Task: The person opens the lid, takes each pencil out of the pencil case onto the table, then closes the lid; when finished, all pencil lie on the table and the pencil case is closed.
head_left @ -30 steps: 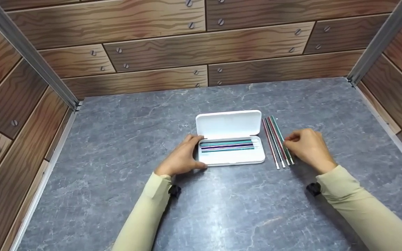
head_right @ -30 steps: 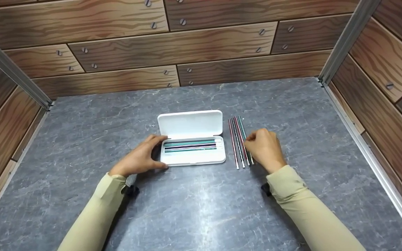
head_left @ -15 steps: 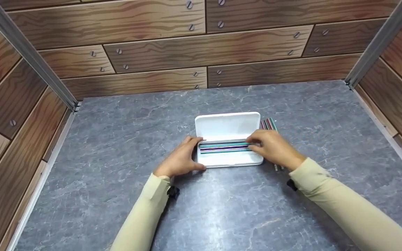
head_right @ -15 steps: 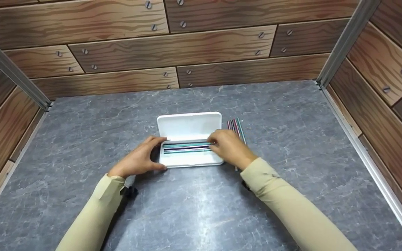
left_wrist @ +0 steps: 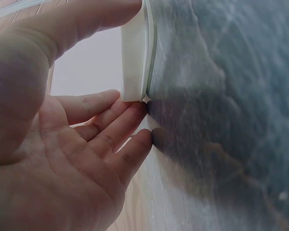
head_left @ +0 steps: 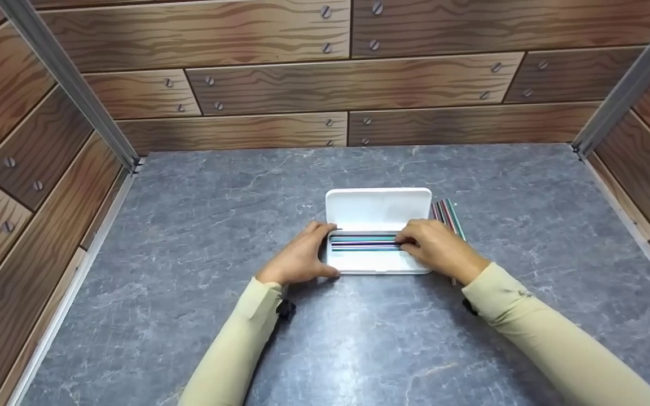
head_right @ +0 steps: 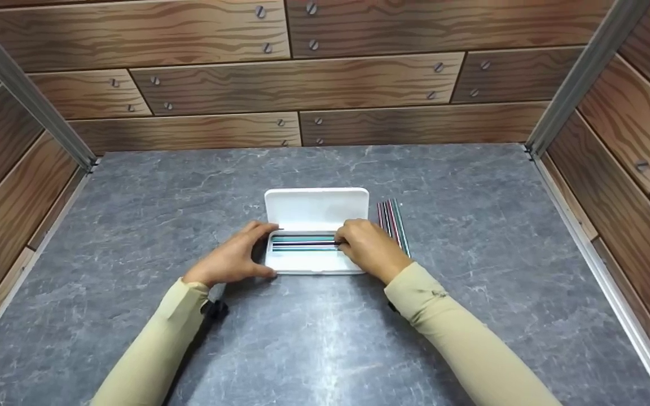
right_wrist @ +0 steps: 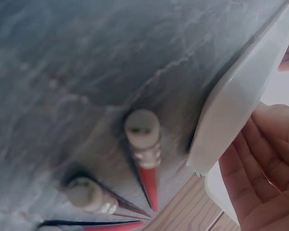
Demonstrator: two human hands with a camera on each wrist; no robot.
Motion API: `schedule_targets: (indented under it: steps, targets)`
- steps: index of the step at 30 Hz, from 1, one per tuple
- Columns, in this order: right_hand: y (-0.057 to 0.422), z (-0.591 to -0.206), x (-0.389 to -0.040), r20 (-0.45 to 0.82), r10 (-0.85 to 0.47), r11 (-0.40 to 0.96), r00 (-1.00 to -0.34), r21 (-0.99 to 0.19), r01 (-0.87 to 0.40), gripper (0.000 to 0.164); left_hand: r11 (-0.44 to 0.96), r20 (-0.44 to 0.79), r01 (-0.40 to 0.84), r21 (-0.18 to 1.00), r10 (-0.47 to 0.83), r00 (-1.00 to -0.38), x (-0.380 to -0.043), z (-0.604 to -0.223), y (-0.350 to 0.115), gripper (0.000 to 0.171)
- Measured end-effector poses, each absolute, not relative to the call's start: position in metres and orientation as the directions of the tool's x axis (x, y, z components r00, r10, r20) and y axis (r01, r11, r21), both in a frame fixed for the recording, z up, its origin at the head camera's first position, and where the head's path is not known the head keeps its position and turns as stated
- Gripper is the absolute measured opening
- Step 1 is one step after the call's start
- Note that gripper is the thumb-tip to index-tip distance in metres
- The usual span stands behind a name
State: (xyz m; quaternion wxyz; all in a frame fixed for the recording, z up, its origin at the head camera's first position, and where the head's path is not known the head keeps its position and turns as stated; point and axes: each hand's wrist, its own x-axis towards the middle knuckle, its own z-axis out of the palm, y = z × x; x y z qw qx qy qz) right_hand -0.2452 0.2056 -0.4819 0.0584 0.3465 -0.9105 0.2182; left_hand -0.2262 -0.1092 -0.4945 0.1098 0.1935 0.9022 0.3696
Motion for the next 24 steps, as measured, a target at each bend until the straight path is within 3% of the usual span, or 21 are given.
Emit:
schedule_targets:
  steps: [7, 24]
  targets:
    - [0.205, -0.484, -0.247, 0.246, -0.611, 0.672, -0.753, -0.341, -0.657, 0.010, 0.645, -0.044, 0.281, 0.711, 0.439, -0.897, -0.232, -0.508, -0.110, 0.100]
    - [0.207, -0.482, -0.250, 0.282, -0.613, 0.689, -0.738, -0.268, -0.674, 0.007, 0.630, -0.040, 0.276, 0.726, 0.440, -0.897, -0.226, -0.494, -0.107, 0.096]
